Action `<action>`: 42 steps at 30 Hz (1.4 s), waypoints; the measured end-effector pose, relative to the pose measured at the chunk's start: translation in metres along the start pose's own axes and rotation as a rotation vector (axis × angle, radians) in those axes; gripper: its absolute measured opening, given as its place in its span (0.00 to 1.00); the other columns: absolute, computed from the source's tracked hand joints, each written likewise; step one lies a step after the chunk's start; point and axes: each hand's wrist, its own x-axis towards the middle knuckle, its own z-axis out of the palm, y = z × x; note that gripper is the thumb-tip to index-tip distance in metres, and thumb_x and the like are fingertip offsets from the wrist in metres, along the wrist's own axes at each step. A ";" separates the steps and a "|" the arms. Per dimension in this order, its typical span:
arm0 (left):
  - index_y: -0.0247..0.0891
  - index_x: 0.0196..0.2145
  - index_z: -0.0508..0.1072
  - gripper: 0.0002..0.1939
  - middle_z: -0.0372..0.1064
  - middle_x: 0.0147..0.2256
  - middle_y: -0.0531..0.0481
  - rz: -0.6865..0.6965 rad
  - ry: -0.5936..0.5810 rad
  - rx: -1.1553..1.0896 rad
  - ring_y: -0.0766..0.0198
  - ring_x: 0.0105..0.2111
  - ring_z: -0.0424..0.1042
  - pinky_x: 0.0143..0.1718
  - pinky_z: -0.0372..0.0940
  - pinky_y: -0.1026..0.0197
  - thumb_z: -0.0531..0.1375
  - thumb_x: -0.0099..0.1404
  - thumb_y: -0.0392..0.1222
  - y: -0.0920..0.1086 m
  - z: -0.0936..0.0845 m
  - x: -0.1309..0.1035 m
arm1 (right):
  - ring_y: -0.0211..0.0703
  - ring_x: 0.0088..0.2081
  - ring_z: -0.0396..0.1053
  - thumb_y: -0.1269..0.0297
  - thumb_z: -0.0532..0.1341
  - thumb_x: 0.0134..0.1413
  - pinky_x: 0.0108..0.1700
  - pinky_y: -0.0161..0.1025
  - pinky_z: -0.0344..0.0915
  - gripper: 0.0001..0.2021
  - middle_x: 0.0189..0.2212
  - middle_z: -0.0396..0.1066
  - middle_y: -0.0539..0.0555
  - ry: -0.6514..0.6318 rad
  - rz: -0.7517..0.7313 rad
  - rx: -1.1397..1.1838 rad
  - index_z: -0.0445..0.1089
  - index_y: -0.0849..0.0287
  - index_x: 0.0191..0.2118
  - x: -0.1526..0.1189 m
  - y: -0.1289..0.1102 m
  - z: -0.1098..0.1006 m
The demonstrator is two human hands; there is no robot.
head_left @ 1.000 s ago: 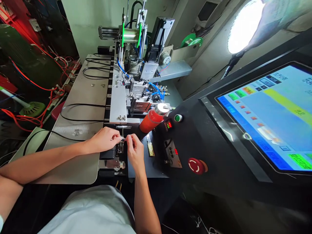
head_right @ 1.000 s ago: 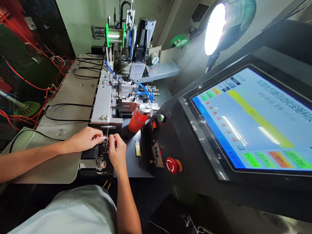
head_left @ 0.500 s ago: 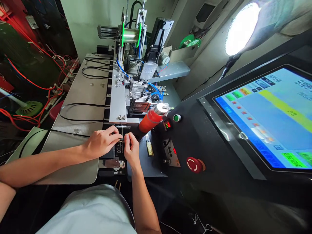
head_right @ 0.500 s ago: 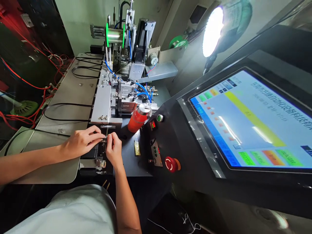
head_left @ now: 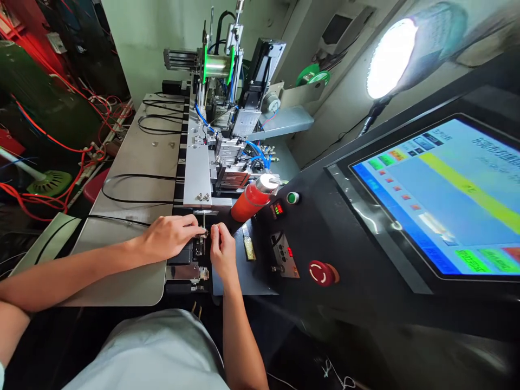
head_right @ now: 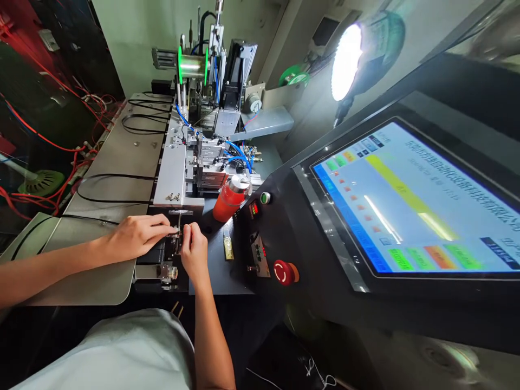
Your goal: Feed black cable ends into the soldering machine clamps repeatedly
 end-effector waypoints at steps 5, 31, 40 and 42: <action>0.37 0.39 0.71 0.07 0.71 0.36 0.51 -0.249 -0.219 0.007 0.63 0.31 0.72 0.29 0.58 0.63 0.54 0.70 0.39 0.004 -0.015 0.002 | 0.37 0.24 0.57 0.69 0.47 0.65 0.28 0.35 0.53 0.11 0.24 0.59 0.48 -0.005 -0.172 -0.419 0.61 0.57 0.32 -0.005 -0.010 -0.024; 0.37 0.37 0.70 0.10 0.69 0.34 0.51 -0.181 -0.219 0.130 0.63 0.29 0.70 0.26 0.53 0.62 0.50 0.72 0.39 0.003 -0.010 0.000 | 0.34 0.29 0.67 0.77 0.53 0.61 0.33 0.32 0.64 0.09 0.29 0.69 0.50 0.359 -0.275 -0.482 0.67 0.58 0.41 -0.045 -0.055 -0.065; 0.37 0.42 0.70 0.10 0.72 0.37 0.49 -0.263 -0.253 0.108 0.61 0.32 0.73 0.27 0.53 0.63 0.51 0.72 0.40 0.002 -0.014 0.004 | 0.34 0.28 0.68 0.76 0.54 0.61 0.33 0.31 0.65 0.08 0.28 0.69 0.50 0.339 -0.287 -0.484 0.68 0.59 0.41 -0.049 -0.058 -0.064; 0.36 0.43 0.70 0.10 0.74 0.36 0.49 -0.304 -0.261 0.108 0.61 0.33 0.73 0.28 0.54 0.64 0.51 0.72 0.41 -0.010 -0.023 0.000 | 0.34 0.28 0.68 0.76 0.54 0.62 0.33 0.31 0.66 0.08 0.29 0.69 0.50 0.340 -0.310 -0.493 0.68 0.59 0.41 -0.050 -0.058 -0.066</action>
